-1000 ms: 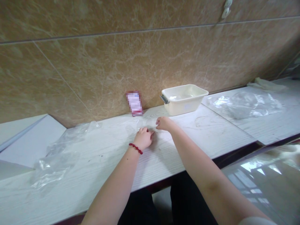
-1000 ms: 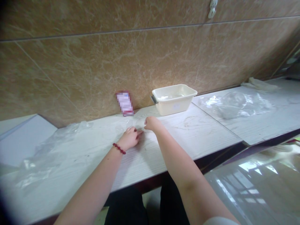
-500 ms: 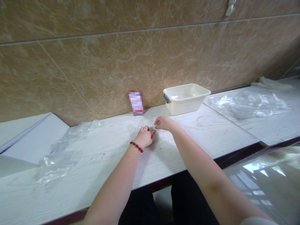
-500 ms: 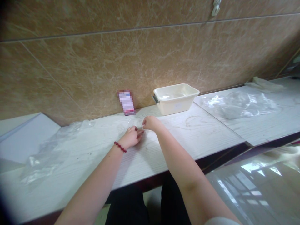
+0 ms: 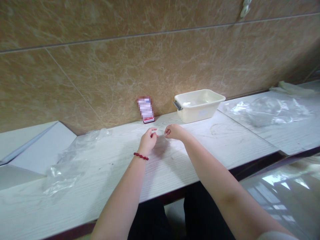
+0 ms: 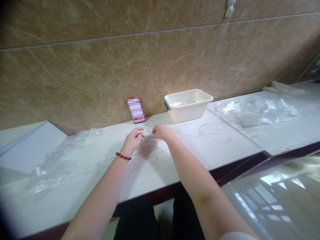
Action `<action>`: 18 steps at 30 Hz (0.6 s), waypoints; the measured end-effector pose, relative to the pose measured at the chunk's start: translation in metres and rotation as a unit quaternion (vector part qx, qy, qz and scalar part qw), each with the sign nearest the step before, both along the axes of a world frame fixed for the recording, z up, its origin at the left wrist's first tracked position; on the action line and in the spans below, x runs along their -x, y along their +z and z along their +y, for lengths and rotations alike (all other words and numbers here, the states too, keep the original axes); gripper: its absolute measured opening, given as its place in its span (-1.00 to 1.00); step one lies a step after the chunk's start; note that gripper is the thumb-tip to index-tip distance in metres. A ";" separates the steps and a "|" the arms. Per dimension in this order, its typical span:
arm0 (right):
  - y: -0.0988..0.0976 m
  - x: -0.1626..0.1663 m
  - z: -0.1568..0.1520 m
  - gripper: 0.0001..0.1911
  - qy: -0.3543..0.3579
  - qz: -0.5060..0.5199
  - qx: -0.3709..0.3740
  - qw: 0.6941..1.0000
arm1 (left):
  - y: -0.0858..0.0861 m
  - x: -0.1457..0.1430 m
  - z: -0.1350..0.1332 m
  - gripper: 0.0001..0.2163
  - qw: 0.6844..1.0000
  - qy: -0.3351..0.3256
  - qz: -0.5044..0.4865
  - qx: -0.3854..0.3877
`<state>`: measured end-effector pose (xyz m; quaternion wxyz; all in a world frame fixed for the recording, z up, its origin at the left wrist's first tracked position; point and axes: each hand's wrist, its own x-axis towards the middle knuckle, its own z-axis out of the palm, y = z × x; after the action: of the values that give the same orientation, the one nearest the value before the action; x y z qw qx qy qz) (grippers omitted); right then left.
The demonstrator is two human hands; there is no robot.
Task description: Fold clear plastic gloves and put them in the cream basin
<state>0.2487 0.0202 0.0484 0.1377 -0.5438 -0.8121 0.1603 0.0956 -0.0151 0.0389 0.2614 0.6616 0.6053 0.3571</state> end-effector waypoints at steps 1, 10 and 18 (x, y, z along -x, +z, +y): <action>-0.001 0.000 0.000 -0.78 0.004 0.001 -0.001 1.000 | -0.001 -0.001 0.001 -0.76 0.999 -0.003 -0.038 0.025; 0.000 0.004 -0.003 -0.75 0.048 -0.004 0.025 0.999 | -0.008 -0.003 0.003 -0.70 0.976 -0.030 -0.172 0.128; 0.004 0.005 -0.007 -0.72 0.085 -0.022 0.054 0.995 | -0.021 0.000 0.010 -0.86 0.990 -0.006 -0.096 0.106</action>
<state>0.2442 0.0136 0.0524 0.0760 -0.4831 -0.8482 0.2033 0.0954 -0.0055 0.0174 0.3888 0.5963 0.6083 0.3510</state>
